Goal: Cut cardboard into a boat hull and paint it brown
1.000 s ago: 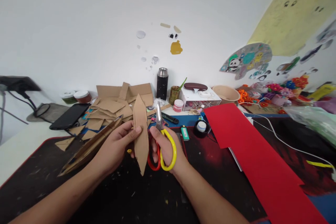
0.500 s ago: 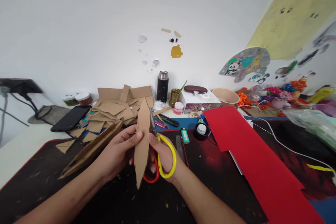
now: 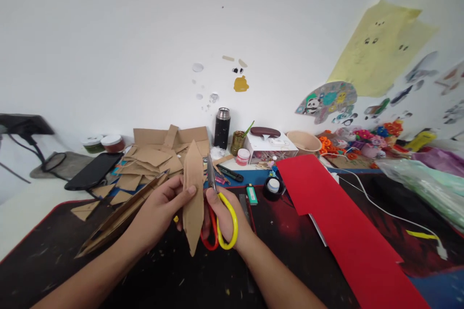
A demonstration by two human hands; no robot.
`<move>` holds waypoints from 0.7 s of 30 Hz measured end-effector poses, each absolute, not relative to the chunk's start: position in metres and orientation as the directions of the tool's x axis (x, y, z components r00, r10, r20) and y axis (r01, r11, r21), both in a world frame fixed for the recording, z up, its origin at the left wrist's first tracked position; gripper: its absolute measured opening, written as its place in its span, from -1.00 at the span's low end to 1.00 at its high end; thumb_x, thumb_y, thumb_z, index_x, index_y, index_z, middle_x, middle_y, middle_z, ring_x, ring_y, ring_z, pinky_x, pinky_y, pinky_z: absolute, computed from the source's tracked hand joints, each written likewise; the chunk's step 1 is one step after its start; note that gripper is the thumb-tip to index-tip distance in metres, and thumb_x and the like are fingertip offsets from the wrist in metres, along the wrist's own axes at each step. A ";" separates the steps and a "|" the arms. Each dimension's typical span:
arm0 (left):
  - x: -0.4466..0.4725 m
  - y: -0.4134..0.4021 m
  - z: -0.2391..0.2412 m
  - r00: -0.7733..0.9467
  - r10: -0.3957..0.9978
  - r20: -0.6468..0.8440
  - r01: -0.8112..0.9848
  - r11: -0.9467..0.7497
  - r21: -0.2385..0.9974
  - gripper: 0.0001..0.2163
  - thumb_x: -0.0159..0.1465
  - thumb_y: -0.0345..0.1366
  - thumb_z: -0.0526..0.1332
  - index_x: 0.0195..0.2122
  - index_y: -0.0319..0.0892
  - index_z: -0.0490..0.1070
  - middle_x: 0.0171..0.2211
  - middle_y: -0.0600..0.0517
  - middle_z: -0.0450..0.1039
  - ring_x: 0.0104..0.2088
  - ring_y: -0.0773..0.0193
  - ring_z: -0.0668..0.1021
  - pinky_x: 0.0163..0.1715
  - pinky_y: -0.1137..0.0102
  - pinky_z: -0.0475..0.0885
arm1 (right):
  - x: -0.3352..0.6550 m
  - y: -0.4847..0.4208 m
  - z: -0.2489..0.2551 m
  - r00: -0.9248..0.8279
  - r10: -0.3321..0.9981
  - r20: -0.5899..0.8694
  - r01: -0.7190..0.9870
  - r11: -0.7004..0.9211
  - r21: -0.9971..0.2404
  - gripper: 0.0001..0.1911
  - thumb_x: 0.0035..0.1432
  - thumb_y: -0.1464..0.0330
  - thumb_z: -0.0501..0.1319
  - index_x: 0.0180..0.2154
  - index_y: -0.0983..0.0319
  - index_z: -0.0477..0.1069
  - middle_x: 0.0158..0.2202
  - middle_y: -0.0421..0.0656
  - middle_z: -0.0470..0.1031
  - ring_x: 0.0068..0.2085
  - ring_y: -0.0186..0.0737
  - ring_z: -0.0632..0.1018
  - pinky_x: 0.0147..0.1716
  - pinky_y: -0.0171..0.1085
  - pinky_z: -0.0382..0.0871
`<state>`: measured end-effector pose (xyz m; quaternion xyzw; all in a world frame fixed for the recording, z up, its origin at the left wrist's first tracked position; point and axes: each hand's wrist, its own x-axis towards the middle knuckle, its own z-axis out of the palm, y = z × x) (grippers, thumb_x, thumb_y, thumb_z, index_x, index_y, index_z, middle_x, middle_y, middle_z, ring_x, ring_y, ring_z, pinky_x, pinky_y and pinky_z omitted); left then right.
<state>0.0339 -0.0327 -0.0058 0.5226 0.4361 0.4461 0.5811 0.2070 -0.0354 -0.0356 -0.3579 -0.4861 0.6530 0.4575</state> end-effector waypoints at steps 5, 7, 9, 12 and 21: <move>0.034 -0.032 0.002 0.247 0.969 -0.035 -0.095 0.060 0.994 -0.54 0.26 0.00 0.47 0.07 -0.07 0.43 -0.26 0.01 0.65 -0.45 0.18 0.63 -0.60 0.41 0.48 | 0.211 -0.034 -0.034 -0.293 0.956 0.022 -0.175 -0.031 -0.984 -0.19 0.13 -0.47 0.15 -0.29 0.17 0.39 -0.62 -0.30 0.34 -0.62 -0.25 0.39 -0.63 -0.31 0.31; 0.035 -0.033 0.004 0.224 0.974 -0.032 -0.078 0.050 0.996 -0.50 0.24 0.02 0.48 0.10 -0.07 0.43 -0.20 -0.02 0.66 -0.39 0.13 0.65 -0.59 0.40 0.49 | 0.212 -0.034 -0.037 -0.285 0.958 0.026 -0.165 -0.023 -0.986 -0.19 0.14 -0.46 0.16 -0.26 0.19 0.41 -0.60 -0.29 0.36 -0.60 -0.25 0.40 -0.60 -0.30 0.33; 0.036 -0.035 0.006 0.236 0.971 -0.040 -0.032 0.049 0.998 -0.49 0.23 0.04 0.47 0.10 -0.09 0.44 -0.24 -0.02 0.65 -0.41 0.12 0.64 -0.60 0.39 0.49 | 0.212 -0.033 -0.039 -0.275 0.961 0.041 -0.168 -0.006 -0.986 -0.23 0.15 -0.41 0.23 -0.25 0.20 0.43 -0.53 -0.26 0.41 -0.53 -0.23 0.45 -0.52 -0.28 0.39; 0.040 -0.037 0.007 0.297 0.954 -0.045 0.018 0.042 0.999 -0.52 0.23 0.06 0.47 0.03 -0.13 0.49 -0.37 0.02 0.60 -0.51 0.17 0.59 -0.63 0.39 0.47 | 0.212 -0.032 -0.041 -0.251 0.966 0.055 -0.187 0.008 -0.982 -0.37 0.13 -0.23 0.43 -0.22 0.22 0.50 -0.42 -0.22 0.51 -0.40 -0.19 0.52 -0.35 -0.26 0.46; 0.028 -0.025 0.013 0.255 0.967 -0.010 0.106 -0.018 0.994 -0.53 0.26 0.23 0.37 -0.38 -0.12 0.51 -0.58 0.06 0.49 -0.59 0.26 0.53 -0.57 0.42 0.48 | 0.212 -0.033 -0.039 -0.278 0.958 0.073 -0.200 0.017 -0.980 -0.54 0.15 -0.02 0.50 -0.18 0.20 0.55 -0.32 -0.20 0.56 -0.30 -0.15 0.56 -0.17 -0.19 0.49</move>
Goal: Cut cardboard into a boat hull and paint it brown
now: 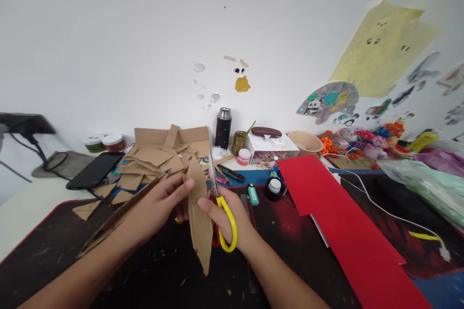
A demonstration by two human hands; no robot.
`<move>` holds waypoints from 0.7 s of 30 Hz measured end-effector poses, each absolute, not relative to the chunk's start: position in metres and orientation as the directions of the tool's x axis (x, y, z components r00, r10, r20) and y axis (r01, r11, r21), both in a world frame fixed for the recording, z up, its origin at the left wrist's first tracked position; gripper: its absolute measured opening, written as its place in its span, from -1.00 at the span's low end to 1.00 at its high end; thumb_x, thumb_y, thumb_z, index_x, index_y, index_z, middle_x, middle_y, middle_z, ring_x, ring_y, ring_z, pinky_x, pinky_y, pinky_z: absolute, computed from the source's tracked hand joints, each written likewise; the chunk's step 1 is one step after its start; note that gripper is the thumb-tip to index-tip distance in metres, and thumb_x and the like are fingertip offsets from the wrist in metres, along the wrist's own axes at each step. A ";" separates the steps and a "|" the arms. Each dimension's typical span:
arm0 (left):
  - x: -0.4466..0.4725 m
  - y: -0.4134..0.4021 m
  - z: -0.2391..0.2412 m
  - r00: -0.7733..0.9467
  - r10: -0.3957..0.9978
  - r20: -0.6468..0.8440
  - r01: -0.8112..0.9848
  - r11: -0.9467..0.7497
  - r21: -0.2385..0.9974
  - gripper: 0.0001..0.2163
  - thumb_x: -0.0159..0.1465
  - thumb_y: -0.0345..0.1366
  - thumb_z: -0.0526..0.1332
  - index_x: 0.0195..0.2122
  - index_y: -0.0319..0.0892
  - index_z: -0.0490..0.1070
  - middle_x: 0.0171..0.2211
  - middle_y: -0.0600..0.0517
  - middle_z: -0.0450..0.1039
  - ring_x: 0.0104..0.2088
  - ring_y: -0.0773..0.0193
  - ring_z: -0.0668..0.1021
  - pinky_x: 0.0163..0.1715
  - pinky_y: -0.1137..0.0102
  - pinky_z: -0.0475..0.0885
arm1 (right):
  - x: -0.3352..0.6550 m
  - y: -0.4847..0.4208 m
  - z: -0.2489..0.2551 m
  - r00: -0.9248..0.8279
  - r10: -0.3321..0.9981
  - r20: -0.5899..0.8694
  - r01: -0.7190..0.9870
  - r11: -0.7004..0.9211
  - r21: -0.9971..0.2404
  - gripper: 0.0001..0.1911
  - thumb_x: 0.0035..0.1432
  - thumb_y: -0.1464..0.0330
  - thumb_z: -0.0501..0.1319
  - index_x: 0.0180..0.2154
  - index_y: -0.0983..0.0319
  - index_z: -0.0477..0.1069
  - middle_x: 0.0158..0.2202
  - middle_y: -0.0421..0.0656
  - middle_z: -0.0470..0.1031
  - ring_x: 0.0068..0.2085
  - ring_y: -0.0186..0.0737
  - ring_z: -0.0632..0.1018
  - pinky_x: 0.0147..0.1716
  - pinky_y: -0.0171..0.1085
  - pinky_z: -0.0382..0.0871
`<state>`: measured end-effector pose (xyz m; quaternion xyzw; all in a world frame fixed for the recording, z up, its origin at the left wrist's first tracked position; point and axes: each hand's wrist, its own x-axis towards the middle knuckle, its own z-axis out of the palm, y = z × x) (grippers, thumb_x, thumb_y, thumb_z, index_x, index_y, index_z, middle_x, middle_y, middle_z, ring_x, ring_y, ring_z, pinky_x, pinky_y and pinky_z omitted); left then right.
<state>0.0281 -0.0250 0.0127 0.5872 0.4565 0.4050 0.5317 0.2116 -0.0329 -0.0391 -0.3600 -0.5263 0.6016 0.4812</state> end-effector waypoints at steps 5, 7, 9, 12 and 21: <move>0.023 -0.022 0.010 0.186 0.982 -0.022 0.091 0.005 0.996 -0.56 0.19 0.18 0.45 -0.39 -0.14 0.56 -0.54 0.09 0.46 -0.62 0.33 0.45 -0.65 0.48 0.36 | 0.208 -0.040 -0.035 -0.374 0.927 0.025 -0.191 -0.051 -0.980 -0.47 0.13 -0.11 0.47 -0.18 0.20 0.54 -0.33 -0.20 0.55 -0.30 -0.11 0.57 -0.18 -0.17 0.50; 0.022 -0.022 0.008 0.141 0.990 -0.013 0.058 0.004 0.998 -0.56 0.20 0.18 0.45 -0.39 -0.13 0.55 -0.55 0.10 0.44 -0.63 0.34 0.44 -0.68 0.48 0.33 | 0.208 -0.041 -0.034 -0.376 0.925 0.048 -0.172 -0.018 -0.985 -0.46 0.16 -0.13 0.45 -0.21 0.21 0.53 -0.33 -0.20 0.53 -0.32 -0.16 0.54 -0.21 -0.20 0.47; 0.020 -0.022 0.007 0.089 0.996 0.000 0.015 -0.001 1.000 -0.56 0.19 0.18 0.46 -0.40 -0.14 0.53 -0.57 0.12 0.41 -0.65 0.36 0.42 -0.70 0.49 0.32 | 0.209 -0.042 -0.033 -0.368 0.926 0.083 -0.173 0.020 -0.985 -0.44 0.21 -0.17 0.40 -0.24 0.21 0.52 -0.35 -0.20 0.50 -0.34 -0.20 0.50 -0.25 -0.25 0.44; 0.017 -0.023 0.008 0.033 0.999 -0.012 -0.057 0.014 0.998 -0.56 0.17 0.16 0.49 -0.39 -0.13 0.51 -0.60 0.16 0.39 -0.70 0.39 0.39 -0.74 0.52 0.29 | 0.210 -0.041 -0.031 -0.385 0.915 0.122 -0.185 0.053 -0.981 -0.35 0.22 -0.28 0.31 -0.24 0.21 0.53 -0.39 -0.21 0.48 -0.37 -0.21 0.49 -0.30 -0.27 0.44; 0.019 -0.021 0.015 -0.018 0.997 -0.080 -0.152 0.076 0.985 -0.60 0.11 0.09 0.53 -0.37 -0.11 0.49 -0.63 0.17 0.41 -0.77 0.38 0.39 -0.84 0.53 0.22 | 0.213 -0.044 -0.024 -0.494 0.863 0.105 -0.153 0.033 -0.988 -0.12 0.04 -0.43 0.29 -0.01 0.18 0.56 -0.27 -0.12 0.56 -0.34 -0.13 0.54 -0.30 -0.21 0.51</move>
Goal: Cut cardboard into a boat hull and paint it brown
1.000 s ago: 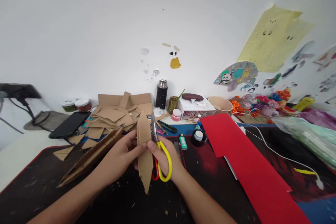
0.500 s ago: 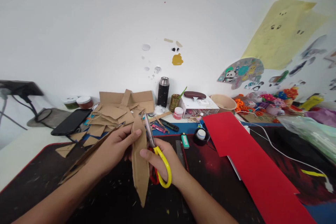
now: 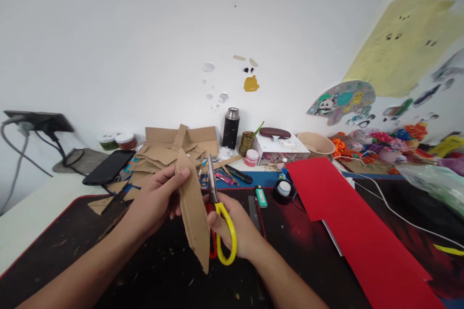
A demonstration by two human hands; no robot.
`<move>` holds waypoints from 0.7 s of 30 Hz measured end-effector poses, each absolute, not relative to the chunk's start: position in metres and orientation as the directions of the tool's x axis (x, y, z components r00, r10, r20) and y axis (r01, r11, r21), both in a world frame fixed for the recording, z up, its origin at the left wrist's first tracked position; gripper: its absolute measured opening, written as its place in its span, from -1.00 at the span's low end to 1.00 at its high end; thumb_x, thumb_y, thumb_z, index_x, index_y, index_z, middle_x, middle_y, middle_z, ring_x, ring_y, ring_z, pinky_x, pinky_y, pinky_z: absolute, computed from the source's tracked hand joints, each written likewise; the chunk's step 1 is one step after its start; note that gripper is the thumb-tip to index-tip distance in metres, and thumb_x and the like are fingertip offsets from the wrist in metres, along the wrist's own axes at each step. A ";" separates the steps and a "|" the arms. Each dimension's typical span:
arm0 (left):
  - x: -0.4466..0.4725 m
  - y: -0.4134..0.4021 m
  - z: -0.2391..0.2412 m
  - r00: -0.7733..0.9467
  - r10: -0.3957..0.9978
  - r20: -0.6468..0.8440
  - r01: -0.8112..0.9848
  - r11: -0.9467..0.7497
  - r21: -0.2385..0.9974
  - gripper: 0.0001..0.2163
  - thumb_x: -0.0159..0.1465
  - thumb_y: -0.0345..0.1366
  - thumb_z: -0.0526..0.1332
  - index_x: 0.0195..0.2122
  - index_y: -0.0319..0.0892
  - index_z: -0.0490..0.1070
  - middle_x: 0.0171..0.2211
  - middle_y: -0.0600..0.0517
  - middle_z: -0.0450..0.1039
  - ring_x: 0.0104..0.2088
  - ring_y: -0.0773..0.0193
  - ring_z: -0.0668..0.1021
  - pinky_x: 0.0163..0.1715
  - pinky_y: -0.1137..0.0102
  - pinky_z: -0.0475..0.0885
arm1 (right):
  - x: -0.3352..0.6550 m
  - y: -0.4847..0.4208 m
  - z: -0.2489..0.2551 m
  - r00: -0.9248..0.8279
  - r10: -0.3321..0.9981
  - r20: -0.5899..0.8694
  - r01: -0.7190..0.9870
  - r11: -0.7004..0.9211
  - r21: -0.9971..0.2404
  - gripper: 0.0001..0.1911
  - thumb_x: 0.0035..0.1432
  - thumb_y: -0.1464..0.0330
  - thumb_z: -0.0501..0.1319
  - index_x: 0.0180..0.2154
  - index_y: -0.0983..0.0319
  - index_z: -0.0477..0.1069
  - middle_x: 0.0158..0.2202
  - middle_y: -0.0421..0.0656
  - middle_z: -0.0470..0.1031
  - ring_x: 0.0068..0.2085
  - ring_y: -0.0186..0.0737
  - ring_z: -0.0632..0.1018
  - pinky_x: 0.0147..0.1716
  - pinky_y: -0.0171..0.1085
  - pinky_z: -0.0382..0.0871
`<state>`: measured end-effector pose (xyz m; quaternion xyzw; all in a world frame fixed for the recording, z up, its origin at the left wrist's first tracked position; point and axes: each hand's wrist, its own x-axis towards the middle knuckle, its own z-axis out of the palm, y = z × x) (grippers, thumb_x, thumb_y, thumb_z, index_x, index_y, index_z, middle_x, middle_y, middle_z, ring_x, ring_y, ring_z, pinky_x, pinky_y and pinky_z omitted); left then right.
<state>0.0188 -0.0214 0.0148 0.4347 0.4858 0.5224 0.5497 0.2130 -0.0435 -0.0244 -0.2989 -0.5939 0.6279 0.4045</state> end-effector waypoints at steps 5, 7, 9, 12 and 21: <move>0.021 -0.022 0.018 -0.002 0.997 -0.071 -0.146 0.070 0.987 -0.59 0.08 0.09 0.54 -0.40 -0.12 0.49 -0.67 0.16 0.40 -0.78 0.37 0.38 -0.84 0.52 0.22 | 0.213 -0.047 -0.029 -0.553 0.815 0.173 -0.151 0.106 -0.983 -0.14 0.18 -0.42 0.14 0.00 0.19 0.59 -0.19 -0.07 0.60 -0.16 -0.03 0.59 -0.09 -0.16 0.50; 0.021 -0.022 0.018 -0.005 0.998 -0.059 -0.135 0.058 0.989 -0.58 0.07 0.10 0.54 -0.42 -0.12 0.49 -0.69 0.16 0.38 -0.79 0.37 0.36 -0.84 0.51 0.21 | 0.211 -0.048 -0.034 -0.548 0.826 0.131 -0.129 0.072 -0.989 -0.17 0.25 -0.38 0.13 -0.02 0.22 0.60 -0.23 -0.10 0.58 -0.25 -0.11 0.56 -0.17 -0.21 0.47; 0.020 -0.022 0.017 -0.003 0.999 -0.042 -0.105 0.041 0.994 -0.58 0.10 0.12 0.52 -0.43 -0.12 0.49 -0.69 0.16 0.38 -0.80 0.37 0.36 -0.84 0.50 0.22 | 0.209 -0.049 -0.037 -0.502 0.859 0.099 -0.109 0.050 -0.993 -0.22 0.30 -0.34 0.14 -0.07 0.24 0.61 -0.28 -0.14 0.56 -0.32 -0.18 0.51 -0.27 -0.27 0.41; 0.019 -0.022 0.011 0.016 1.000 -0.027 -0.051 0.028 0.998 -0.59 0.15 0.13 0.49 -0.41 -0.12 0.50 -0.67 0.14 0.40 -0.78 0.36 0.39 -0.82 0.49 0.28 | 0.209 -0.049 -0.035 -0.433 0.895 0.108 -0.068 0.087 -0.994 -0.31 0.35 -0.26 0.20 -0.09 0.24 0.61 -0.30 -0.15 0.57 -0.31 -0.17 0.52 -0.27 -0.27 0.40; 0.020 -0.019 0.003 0.035 0.999 -0.040 -0.010 0.041 0.999 -0.56 0.16 0.16 0.48 -0.35 -0.14 0.52 -0.65 0.18 0.41 -0.77 0.38 0.40 -0.80 0.52 0.31 | 0.210 -0.051 -0.033 -0.415 0.892 0.182 0.075 0.233 -0.970 -0.49 0.37 -0.13 0.30 -0.14 0.20 0.57 -0.30 -0.14 0.64 -0.37 -0.16 0.58 -0.36 -0.30 0.42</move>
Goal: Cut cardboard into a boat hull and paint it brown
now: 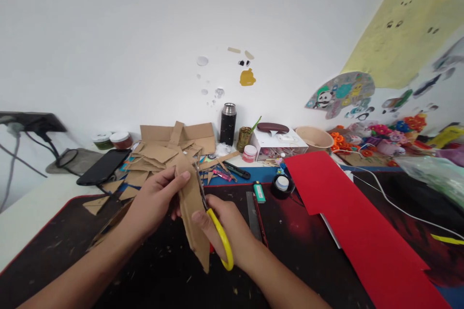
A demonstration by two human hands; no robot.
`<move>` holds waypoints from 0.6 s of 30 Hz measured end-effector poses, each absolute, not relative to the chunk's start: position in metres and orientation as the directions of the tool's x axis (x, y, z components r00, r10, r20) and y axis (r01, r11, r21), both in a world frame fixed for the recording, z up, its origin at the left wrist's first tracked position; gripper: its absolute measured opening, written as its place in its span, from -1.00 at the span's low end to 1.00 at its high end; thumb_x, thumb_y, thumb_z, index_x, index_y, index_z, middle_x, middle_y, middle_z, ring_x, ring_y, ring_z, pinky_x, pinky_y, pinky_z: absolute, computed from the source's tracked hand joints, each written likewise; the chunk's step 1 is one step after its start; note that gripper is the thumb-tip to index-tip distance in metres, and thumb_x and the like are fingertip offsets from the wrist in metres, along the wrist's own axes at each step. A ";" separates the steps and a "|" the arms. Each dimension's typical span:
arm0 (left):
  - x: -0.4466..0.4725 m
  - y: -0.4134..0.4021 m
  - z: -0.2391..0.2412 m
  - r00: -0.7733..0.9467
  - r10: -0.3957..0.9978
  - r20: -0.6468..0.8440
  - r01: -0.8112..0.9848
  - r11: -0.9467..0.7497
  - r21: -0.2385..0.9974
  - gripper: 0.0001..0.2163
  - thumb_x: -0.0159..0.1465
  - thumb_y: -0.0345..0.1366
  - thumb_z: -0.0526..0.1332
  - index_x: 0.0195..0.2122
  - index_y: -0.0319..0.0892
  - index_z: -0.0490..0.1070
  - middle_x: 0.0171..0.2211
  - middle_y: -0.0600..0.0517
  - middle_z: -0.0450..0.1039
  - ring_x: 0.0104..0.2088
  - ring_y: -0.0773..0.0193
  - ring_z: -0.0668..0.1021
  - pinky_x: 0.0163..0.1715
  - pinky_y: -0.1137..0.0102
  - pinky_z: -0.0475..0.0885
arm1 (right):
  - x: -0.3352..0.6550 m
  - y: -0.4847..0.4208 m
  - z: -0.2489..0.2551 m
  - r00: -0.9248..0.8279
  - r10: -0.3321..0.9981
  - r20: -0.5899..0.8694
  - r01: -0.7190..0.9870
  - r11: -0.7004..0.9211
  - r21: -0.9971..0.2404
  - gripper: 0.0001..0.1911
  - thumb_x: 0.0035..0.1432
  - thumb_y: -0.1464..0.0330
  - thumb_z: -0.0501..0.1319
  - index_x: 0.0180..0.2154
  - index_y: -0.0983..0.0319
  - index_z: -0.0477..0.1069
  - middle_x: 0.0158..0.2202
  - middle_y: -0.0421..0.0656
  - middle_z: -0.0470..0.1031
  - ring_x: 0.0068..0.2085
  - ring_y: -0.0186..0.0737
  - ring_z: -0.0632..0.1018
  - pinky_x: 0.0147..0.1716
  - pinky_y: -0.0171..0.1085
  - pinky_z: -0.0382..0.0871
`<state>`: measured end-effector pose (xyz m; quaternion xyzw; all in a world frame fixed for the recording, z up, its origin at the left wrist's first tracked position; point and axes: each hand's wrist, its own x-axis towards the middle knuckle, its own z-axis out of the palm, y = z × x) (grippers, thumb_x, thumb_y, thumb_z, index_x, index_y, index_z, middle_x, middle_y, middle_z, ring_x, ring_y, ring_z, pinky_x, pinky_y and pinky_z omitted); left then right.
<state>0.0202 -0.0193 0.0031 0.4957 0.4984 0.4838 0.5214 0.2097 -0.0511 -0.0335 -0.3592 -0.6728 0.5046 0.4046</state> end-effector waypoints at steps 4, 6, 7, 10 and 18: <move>0.022 -0.020 0.003 0.058 0.997 -0.055 0.004 0.055 0.998 -0.53 0.14 0.19 0.49 -0.38 -0.15 0.51 -0.65 0.18 0.41 -0.77 0.39 0.39 -0.80 0.51 0.32 | 0.209 -0.051 -0.032 -0.408 0.894 0.185 0.091 0.242 -0.966 -0.50 0.35 -0.12 0.33 -0.20 0.21 0.52 -0.33 -0.16 0.63 -0.40 -0.19 0.58 -0.39 -0.33 0.41; 0.023 -0.021 0.003 0.067 0.996 -0.060 0.014 0.059 0.998 -0.52 0.13 0.20 0.49 -0.39 -0.16 0.52 -0.65 0.17 0.41 -0.77 0.40 0.39 -0.80 0.51 0.32 | 0.208 -0.051 -0.031 -0.393 0.904 0.167 0.115 0.229 -0.967 -0.49 0.35 -0.13 0.32 -0.21 0.21 0.50 -0.33 -0.15 0.63 -0.39 -0.17 0.59 -0.41 -0.33 0.39; 0.023 -0.021 0.002 0.074 0.995 -0.061 0.017 0.060 0.998 -0.52 0.14 0.20 0.48 -0.39 -0.16 0.52 -0.64 0.17 0.42 -0.76 0.40 0.39 -0.80 0.51 0.33 | 0.208 -0.051 -0.030 -0.384 0.909 0.160 0.136 0.228 -0.964 -0.49 0.35 -0.12 0.32 -0.22 0.22 0.50 -0.34 -0.14 0.63 -0.39 -0.17 0.59 -0.42 -0.34 0.37; 0.023 -0.022 0.000 0.086 0.994 -0.063 0.017 0.062 0.998 -0.53 0.17 0.19 0.47 -0.38 -0.16 0.52 -0.62 0.16 0.43 -0.74 0.38 0.41 -0.79 0.50 0.34 | 0.208 -0.052 -0.031 -0.373 0.915 0.158 0.177 0.237 -0.955 -0.53 0.37 -0.08 0.32 -0.22 0.22 0.49 -0.32 -0.13 0.65 -0.39 -0.17 0.60 -0.43 -0.34 0.35; 0.021 -0.022 -0.001 0.096 0.995 -0.021 0.075 0.014 0.997 -0.56 0.23 0.17 0.44 -0.38 -0.15 0.52 -0.61 0.14 0.46 -0.73 0.37 0.44 -0.77 0.49 0.38 | 0.209 -0.051 -0.037 -0.347 0.927 0.143 0.319 0.261 -0.911 -0.61 0.43 0.00 0.29 -0.19 0.20 0.49 -0.33 -0.13 0.66 -0.38 -0.17 0.62 -0.41 -0.32 0.31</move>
